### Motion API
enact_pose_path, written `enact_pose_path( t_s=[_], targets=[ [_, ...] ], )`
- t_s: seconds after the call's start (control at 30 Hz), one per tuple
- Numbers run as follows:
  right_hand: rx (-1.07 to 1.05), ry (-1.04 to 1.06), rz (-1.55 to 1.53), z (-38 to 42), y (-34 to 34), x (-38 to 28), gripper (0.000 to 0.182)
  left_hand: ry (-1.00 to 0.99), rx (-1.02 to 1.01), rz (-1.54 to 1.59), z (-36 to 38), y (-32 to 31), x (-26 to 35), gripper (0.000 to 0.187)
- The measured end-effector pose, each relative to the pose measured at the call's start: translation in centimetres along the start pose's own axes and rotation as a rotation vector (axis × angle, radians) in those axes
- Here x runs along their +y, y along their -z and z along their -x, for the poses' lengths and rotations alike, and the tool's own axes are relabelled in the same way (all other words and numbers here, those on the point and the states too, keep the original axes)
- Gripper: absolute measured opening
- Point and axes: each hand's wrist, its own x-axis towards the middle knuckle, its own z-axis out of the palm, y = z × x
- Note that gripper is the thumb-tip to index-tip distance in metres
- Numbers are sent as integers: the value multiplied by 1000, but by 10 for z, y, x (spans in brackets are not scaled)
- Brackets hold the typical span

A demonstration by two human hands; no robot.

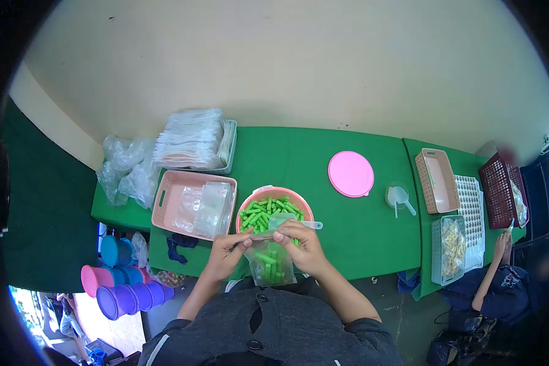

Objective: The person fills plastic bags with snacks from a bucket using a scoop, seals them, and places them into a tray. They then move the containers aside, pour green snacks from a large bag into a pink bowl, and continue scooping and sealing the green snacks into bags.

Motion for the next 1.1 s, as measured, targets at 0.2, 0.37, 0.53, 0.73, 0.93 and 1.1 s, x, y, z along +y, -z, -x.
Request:
enact_pose_path(
  t_s=[0.2, 0.37, 0.53, 0.73, 0.93, 1.1],
  targets=[
    [534, -5, 69, 11, 81, 58, 20, 141, 142, -40, -5, 27, -24, 41],
    [1221, -208, -82, 87, 237, 105, 23, 285, 341, -197, 24, 88, -129, 32],
    [1786, 12, -251, 197, 362, 154, 18, 298, 323, -498, 42, 94, -167, 30],
    [2059, 150, -510, 256, 439, 168, 29, 332, 255, -707, 41, 90, -212, 34],
    [1976, 269, -640, 211, 478, 163, 34, 341, 261, -713, 37, 91, -223, 38],
    [1839, 325, -799, 136, 520, 178, 36, 369, 231, -770, 40, 99, -220, 40]
  ],
)
